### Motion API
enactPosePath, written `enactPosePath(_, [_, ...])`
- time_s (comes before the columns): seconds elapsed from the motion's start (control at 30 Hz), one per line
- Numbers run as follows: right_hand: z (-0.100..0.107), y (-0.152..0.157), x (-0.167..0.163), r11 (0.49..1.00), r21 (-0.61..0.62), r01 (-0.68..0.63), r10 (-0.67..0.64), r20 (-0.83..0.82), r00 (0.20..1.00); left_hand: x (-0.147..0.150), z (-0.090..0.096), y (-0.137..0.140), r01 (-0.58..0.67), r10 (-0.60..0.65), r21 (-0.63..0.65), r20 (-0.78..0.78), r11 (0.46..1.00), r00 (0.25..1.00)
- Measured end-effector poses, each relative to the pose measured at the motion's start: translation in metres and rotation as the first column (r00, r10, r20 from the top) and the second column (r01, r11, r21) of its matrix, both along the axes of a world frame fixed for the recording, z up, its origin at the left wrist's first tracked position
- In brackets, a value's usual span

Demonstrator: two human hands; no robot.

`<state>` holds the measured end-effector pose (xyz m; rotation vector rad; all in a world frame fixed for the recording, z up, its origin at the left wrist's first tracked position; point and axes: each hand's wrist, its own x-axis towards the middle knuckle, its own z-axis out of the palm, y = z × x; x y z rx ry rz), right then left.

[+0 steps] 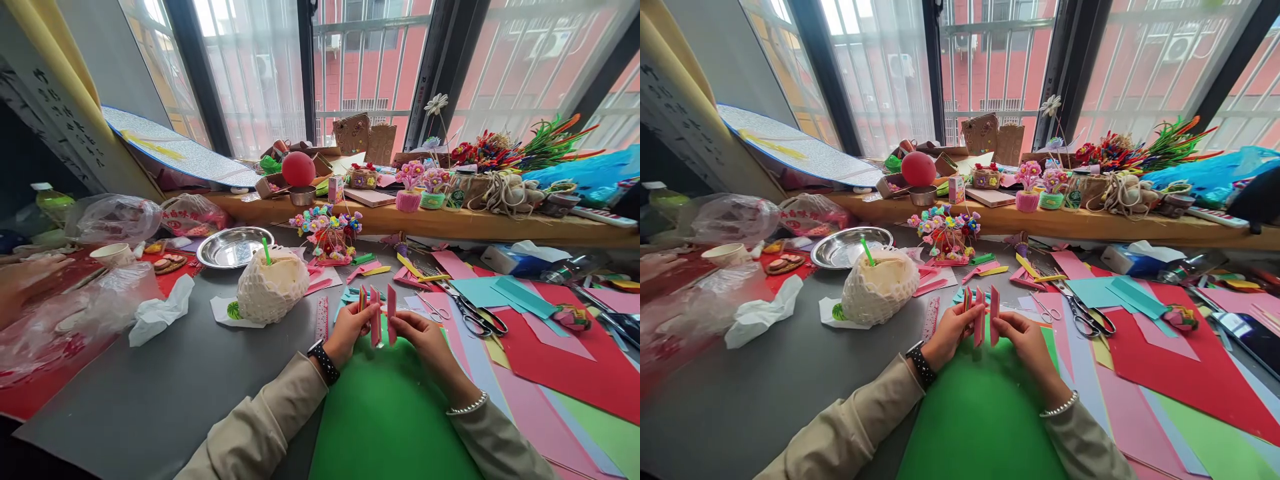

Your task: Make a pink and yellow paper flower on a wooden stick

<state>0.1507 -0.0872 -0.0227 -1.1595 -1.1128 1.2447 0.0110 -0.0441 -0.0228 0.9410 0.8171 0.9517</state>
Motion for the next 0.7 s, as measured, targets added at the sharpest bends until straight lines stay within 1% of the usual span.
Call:
enactPosePath(0.07, [0.002, -0.001, -0.003, 0.999, 0.003, -0.035, 0.035, 0.006, 0.999, 0.000, 0.000, 0.000, -0.015, 0.016, 0.013, -0.019, 1.000, 1.000])
enactPosePath(0.13, [0.004, -0.002, -0.008, 0.999, 0.000, -0.041, 0.041, 0.002, 0.999, 0.001, 0.000, -0.001, -0.017, 0.017, 0.011, -0.022, 1.000, 1.000])
enactPosePath(0.27, [0.004, -0.003, -0.015, 0.999, 0.004, 0.049, -0.049, -0.016, 0.999, 0.002, 0.002, -0.002, 0.042, -0.041, -0.024, 0.056, 0.999, 0.998])
enactPosePath(0.33, [0.004, -0.002, -0.016, 0.996, -0.003, 0.087, -0.087, -0.023, 0.996, 0.002, 0.003, -0.003, 0.046, -0.040, -0.061, 0.104, 0.997, 0.994])
enactPosePath(0.47, [0.005, -0.001, -0.016, 0.995, -0.003, 0.097, -0.097, -0.005, 0.995, 0.003, 0.007, -0.005, 0.058, -0.036, -0.119, 0.184, 0.991, 0.982])
enactPosePath(0.6, [0.006, -0.001, -0.014, 0.995, -0.002, 0.102, -0.102, 0.026, 0.994, 0.003, 0.009, -0.005, 0.119, -0.098, -0.089, 0.211, 0.989, 0.973])
enactPosePath(0.7, [0.006, -0.001, -0.013, 0.998, -0.005, 0.064, -0.064, 0.000, 0.998, 0.003, 0.009, -0.007, 0.122, -0.105, -0.079, 0.191, 0.989, 0.976])
